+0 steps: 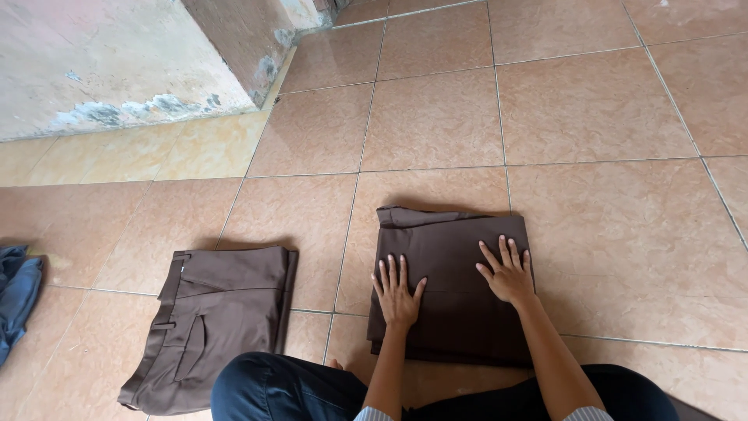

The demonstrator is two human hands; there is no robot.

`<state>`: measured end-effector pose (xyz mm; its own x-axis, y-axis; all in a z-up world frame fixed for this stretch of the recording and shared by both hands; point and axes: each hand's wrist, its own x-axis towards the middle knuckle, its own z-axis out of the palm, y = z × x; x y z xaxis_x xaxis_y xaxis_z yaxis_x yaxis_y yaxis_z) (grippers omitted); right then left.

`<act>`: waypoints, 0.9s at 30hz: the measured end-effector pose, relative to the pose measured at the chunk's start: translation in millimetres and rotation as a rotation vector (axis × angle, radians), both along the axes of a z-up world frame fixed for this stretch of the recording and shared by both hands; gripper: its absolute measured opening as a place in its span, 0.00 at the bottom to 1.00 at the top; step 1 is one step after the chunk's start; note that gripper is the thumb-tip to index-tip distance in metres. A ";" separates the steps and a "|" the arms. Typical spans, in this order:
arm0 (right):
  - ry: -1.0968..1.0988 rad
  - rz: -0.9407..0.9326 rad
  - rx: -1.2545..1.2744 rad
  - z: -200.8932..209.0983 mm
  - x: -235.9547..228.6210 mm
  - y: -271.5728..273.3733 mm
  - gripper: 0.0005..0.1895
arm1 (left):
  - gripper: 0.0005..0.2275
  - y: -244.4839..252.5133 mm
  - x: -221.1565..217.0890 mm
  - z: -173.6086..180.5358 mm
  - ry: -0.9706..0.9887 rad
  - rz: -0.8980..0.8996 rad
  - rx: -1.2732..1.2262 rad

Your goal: Folding several pairs of brown pants on a tiled floor.

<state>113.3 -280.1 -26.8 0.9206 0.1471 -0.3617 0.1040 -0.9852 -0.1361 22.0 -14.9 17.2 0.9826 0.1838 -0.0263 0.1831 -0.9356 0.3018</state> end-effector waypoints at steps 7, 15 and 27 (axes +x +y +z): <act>-0.149 -0.258 0.071 -21.3 7.8 -18.4 0.35 | 0.44 33.2 24.6 -70.0 -0.057 0.495 -0.030; -0.143 -0.557 0.325 -75.6 56.0 -56.3 0.39 | 0.36 74.1 87.8 -183.3 0.036 0.539 -0.468; -0.496 -0.449 1.559 144.1 2.3 -69.9 0.15 | 0.15 69.3 93.8 26.2 -0.196 0.375 -1.550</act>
<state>115.6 -349.9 117.4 0.9574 -0.2262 0.1793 0.2022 0.0821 -0.9759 115.8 54.4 43.4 0.9010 0.3205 -0.2922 0.1669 0.3657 0.9157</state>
